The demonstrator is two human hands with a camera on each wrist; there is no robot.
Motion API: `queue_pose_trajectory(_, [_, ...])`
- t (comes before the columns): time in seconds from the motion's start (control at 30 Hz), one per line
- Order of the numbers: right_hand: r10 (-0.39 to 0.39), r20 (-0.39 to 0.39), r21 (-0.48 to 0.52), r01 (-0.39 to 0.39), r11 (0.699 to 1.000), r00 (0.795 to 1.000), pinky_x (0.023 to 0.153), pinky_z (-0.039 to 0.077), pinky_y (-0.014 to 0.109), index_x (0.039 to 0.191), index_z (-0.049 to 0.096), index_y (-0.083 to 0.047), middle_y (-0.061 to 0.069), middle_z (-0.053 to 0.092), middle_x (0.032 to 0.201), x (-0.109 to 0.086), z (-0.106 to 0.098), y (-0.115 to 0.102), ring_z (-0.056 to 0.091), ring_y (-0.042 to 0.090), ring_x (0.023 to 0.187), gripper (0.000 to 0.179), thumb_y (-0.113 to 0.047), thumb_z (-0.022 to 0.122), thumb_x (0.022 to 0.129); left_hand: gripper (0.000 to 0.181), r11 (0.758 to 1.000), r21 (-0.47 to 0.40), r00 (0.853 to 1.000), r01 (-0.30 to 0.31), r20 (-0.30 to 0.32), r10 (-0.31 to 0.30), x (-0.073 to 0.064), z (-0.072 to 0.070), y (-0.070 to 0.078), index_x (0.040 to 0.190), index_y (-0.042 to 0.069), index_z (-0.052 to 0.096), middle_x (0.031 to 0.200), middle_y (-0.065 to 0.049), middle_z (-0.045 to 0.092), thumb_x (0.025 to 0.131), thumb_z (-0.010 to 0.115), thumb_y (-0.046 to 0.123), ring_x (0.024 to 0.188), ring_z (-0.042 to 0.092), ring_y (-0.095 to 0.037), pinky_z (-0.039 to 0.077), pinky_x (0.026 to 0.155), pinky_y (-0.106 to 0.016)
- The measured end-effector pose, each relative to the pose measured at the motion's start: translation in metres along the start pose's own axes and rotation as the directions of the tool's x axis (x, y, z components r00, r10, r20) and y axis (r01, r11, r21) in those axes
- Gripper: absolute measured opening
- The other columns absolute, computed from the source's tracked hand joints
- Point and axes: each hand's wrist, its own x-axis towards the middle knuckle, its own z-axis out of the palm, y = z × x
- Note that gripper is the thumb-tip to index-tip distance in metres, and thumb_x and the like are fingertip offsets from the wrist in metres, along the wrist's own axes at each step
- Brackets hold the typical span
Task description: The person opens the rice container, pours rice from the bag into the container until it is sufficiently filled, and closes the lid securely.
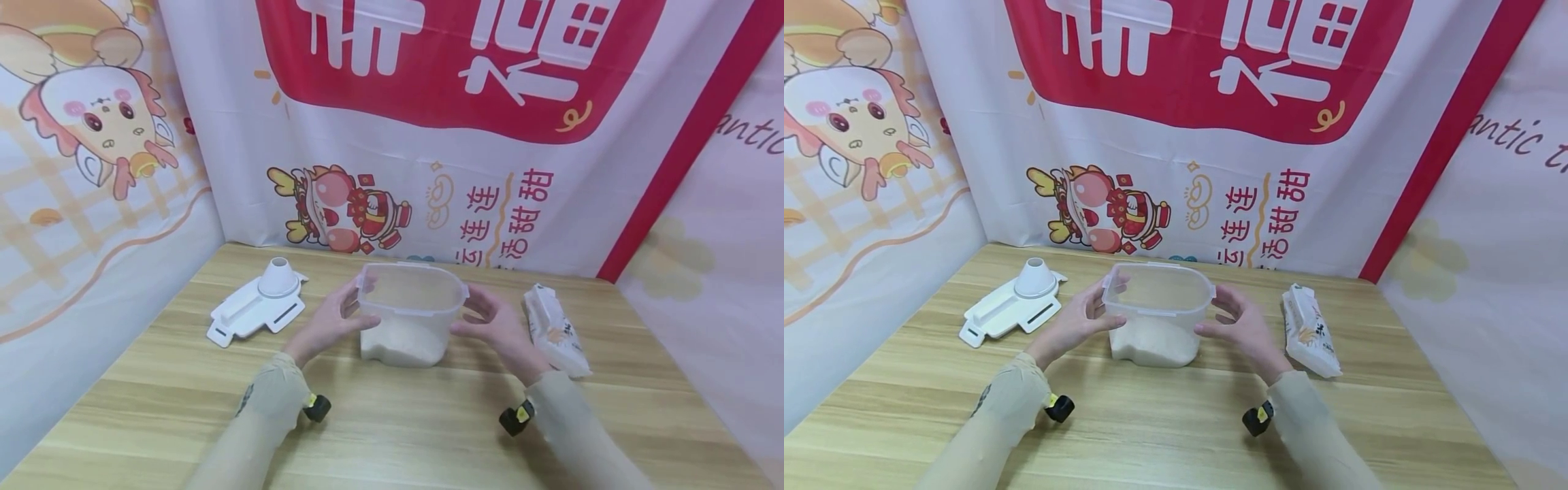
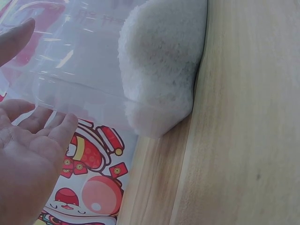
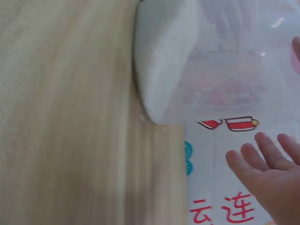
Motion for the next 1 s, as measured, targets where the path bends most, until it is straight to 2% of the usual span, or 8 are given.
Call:
queue_pose_trajectory(0.13, [0.013,0.023,0.037,-0.014,0.999,1.0,0.107,0.039,0.046,0.14,0.049,-0.004,0.013,0.052,0.14,0.001,0.006,0.006,0.047,0.03,0.129,0.074,-0.005,0.084,0.075,0.083,1.0,0.005,1.0,0.016,-0.001,-0.016,-0.001,-0.001,0.0,0.153,0.029,0.033,0.152,0.005,0.039,0.084,0.079,0.037,0.14,0.033,-0.017,0.029,0.113,-0.041])
queue_pose_trajectory(0.23, [0.026,0.029,0.053,-0.027,0.998,0.999,0.105,0.041,0.044,0.137,0.051,-0.005,0.012,0.053,0.139,0.001,0.009,0.008,0.047,0.029,0.129,0.07,-0.007,0.084,0.075,0.085,1.0,0.014,1.0,0.011,0.003,-0.011,-0.001,-0.002,0.001,0.155,0.029,0.03,0.152,0.005,0.039,0.085,0.078,0.036,0.14,0.032,-0.017,0.028,0.113,-0.041])
queue_pose_trajectory(0.47, [0.022,0.044,0.021,-0.023,1.0,0.999,0.104,0.042,0.043,0.141,0.048,-0.007,0.011,0.051,0.142,0.004,0.015,0.01,0.05,0.029,0.127,0.079,-0.012,0.088,0.073,0.09,0.999,0.049,1.0,0.014,0.015,-0.015,0.001,-0.004,0.003,0.156,0.027,0.025,0.152,0.002,0.04,0.085,0.078,0.033,0.14,0.032,-0.019,0.029,0.113,-0.041])
queue_pose_trajectory(0.6, [0.024,0.045,-0.002,-0.023,1.0,0.999,0.101,0.045,0.039,0.141,0.049,-0.008,0.01,0.052,0.141,0.006,0.018,0.012,0.053,0.028,0.124,0.08,-0.014,0.089,0.072,0.094,0.996,0.074,0.998,0.04,0.055,-0.045,0.002,-0.009,0.009,0.157,0.025,0.023,0.154,0.0,0.035,0.084,0.08,0.033,0.14,0.033,-0.024,0.03,0.112,-0.044])
queue_pose_trajectory(0.73, [0.019,0.03,-0.028,-0.018,0.999,0.999,0.101,0.046,0.037,0.14,0.05,-0.009,0.009,0.053,0.14,0.007,0.017,0.014,0.052,0.026,0.125,0.078,-0.014,0.089,0.072,0.102,0.986,0.124,0.985,0.113,0.12,-0.128,-0.002,-0.023,0.021,0.158,0.03,0.014,0.16,-0.001,0.023,0.082,0.082,0.031,0.14,0.031,-0.034,0.031,0.111,-0.05])
queue_pose_trajectory(0.8, [0.014,0.028,-0.039,-0.013,0.999,0.999,0.101,0.045,0.038,0.14,0.05,-0.009,0.01,0.053,0.14,0.006,0.016,0.014,0.051,0.026,0.126,0.078,-0.015,0.089,0.072,0.101,0.98,0.158,0.98,0.125,0.136,-0.147,-0.005,-0.033,0.026,0.158,0.029,0.015,0.161,-0.003,0.02,0.082,0.081,0.032,0.14,0.029,-0.038,0.03,0.11,-0.053])
queue_pose_trajectory(0.9, [0.012,0.026,-0.046,-0.011,0.999,1.0,0.101,0.046,0.038,0.14,0.05,-0.008,0.01,0.053,0.14,0.006,0.016,0.012,0.05,0.026,0.127,0.079,-0.017,0.09,0.071,0.092,0.966,0.238,0.984,0.103,0.117,-0.134,-0.008,-0.05,0.029,0.157,0.022,0.025,0.16,-0.005,0.023,0.084,0.078,0.039,0.139,0.031,-0.04,0.03,0.11,-0.056])
queue_pose_trajectory(1.0, [0.01,0.026,-0.05,-0.009,0.999,1.0,0.1,0.046,0.037,0.14,0.051,-0.009,0.009,0.053,0.14,0.005,0.016,0.012,0.05,0.025,0.127,0.08,-0.019,0.09,0.07,0.082,0.942,0.323,0.991,0.088,0.07,-0.116,-0.01,-0.067,0.031,0.152,0.017,0.036,0.157,-0.006,0.031,0.085,0.075,0.045,0.137,0.034,-0.038,0.03,0.11,-0.054])
